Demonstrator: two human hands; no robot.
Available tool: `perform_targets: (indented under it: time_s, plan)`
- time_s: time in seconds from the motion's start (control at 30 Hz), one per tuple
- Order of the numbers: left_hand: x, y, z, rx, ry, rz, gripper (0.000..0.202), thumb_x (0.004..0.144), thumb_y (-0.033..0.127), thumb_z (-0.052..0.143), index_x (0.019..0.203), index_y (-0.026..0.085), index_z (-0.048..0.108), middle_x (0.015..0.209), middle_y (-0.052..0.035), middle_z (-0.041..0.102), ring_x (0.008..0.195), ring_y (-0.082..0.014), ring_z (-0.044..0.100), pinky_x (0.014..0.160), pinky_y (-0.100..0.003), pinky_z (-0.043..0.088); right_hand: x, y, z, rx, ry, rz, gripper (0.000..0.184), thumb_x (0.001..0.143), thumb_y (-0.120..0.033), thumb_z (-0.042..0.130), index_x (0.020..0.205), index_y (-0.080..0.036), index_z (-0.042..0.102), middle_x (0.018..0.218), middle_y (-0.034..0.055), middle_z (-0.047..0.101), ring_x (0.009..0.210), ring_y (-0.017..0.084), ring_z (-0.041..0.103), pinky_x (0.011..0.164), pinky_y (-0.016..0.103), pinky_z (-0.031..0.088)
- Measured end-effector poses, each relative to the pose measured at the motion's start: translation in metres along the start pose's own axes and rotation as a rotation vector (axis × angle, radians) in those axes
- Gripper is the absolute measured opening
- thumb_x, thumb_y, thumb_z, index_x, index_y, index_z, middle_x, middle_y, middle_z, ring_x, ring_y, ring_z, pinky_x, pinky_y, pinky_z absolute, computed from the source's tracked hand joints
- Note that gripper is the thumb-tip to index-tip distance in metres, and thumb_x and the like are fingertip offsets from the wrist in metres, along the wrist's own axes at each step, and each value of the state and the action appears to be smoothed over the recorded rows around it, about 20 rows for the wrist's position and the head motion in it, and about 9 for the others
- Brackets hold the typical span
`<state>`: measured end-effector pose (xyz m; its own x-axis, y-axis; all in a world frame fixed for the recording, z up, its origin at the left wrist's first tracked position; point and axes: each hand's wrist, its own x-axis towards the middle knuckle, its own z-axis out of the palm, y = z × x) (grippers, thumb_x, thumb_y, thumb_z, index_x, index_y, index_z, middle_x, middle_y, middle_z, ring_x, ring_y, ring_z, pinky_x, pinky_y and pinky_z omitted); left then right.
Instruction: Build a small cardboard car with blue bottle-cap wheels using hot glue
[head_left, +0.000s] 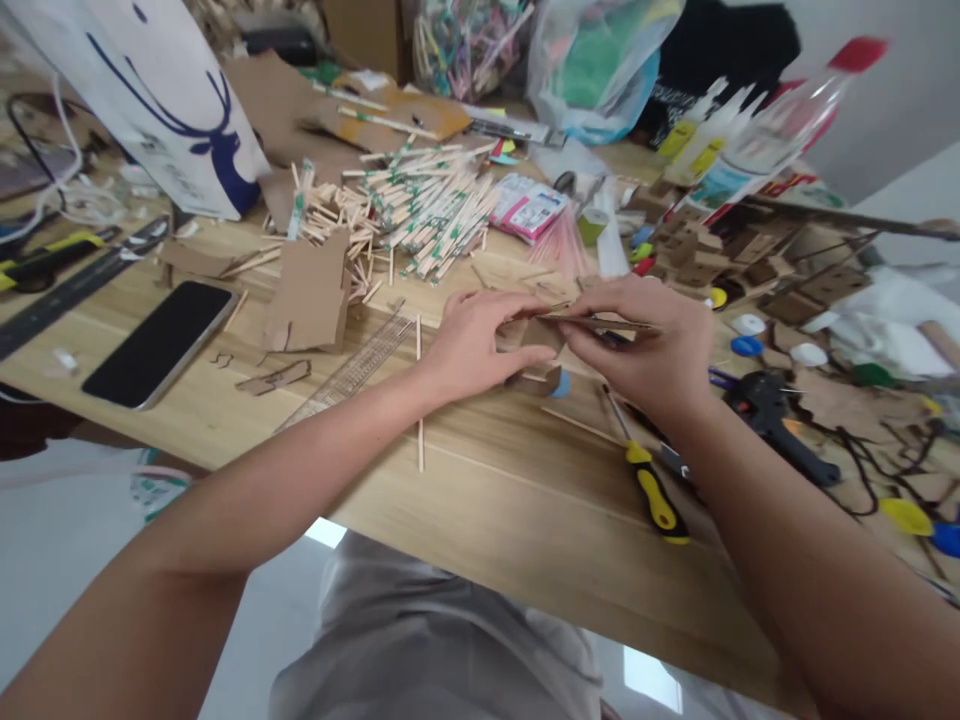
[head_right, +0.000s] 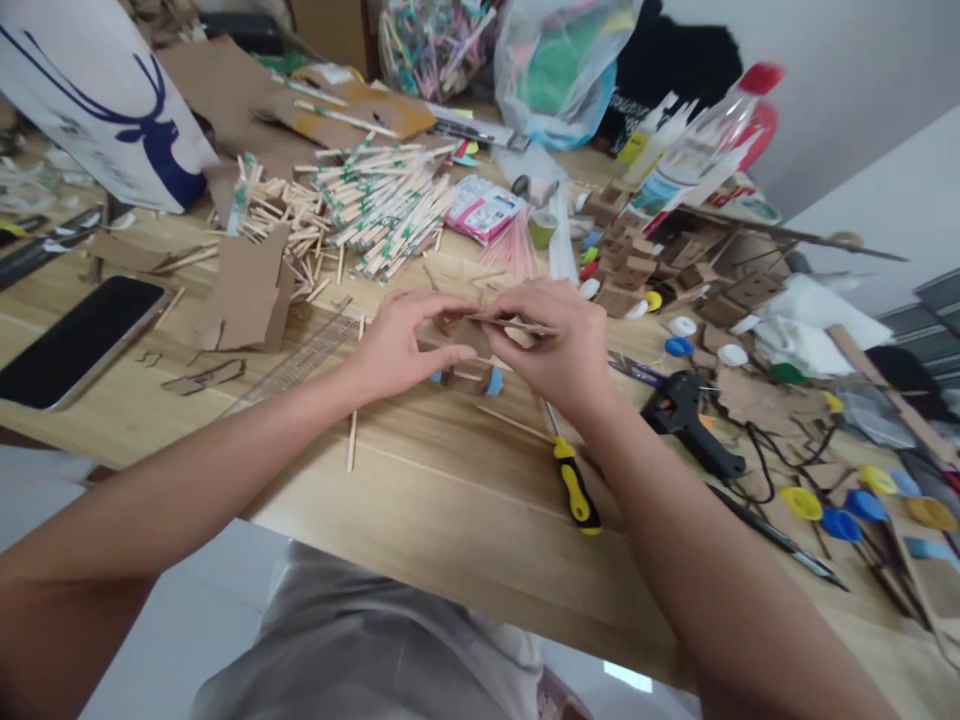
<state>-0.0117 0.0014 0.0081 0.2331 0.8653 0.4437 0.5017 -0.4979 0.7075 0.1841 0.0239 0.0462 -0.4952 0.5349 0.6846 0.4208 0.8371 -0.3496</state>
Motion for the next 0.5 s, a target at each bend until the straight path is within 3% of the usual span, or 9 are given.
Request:
perform_targets:
  time_s: [0.17, 0.33, 0.5]
  plan:
    - [0.009, 0.004, -0.002, -0.041, 0.176, 0.112, 0.012, 0.087, 0.026, 0.07, 0.095, 0.026, 0.08, 0.097, -0.0033, 0.082, 0.095, -0.0238, 0.073, 0.093, -0.04, 0.051, 0.013, -0.007, -0.004, 0.053, -0.037, 0.12, 0.011, 0.08, -0.018, 0.072, 0.077, -0.028, 0.075, 0.08, 0.0019, 0.08, 0.073, 0.023, 0.074, 0.07, 0.035, 0.057]
    - [0.011, 0.009, -0.005, -0.004, 0.257, 0.129, 0.007, 0.084, 0.027, 0.072, 0.084, 0.026, 0.079, 0.083, -0.001, 0.081, 0.082, -0.0219, 0.072, 0.092, -0.04, 0.051, 0.024, -0.014, -0.007, 0.163, -0.069, 0.342, 0.007, 0.073, -0.017, 0.073, 0.076, -0.023, 0.073, 0.076, 0.0036, 0.078, 0.069, 0.023, 0.072, 0.064, 0.033, 0.056]
    - [0.009, 0.011, -0.008, -0.04, 0.277, 0.131, 0.009, 0.081, 0.023, 0.071, 0.074, 0.025, 0.076, 0.075, 0.0, 0.078, 0.075, -0.0201, 0.07, 0.088, -0.038, 0.053, 0.025, -0.014, -0.006, 0.144, -0.108, 0.465, 0.012, 0.068, -0.027, 0.077, 0.067, -0.02, 0.068, 0.067, 0.003, 0.071, 0.068, 0.023, 0.065, 0.057, 0.031, 0.05]
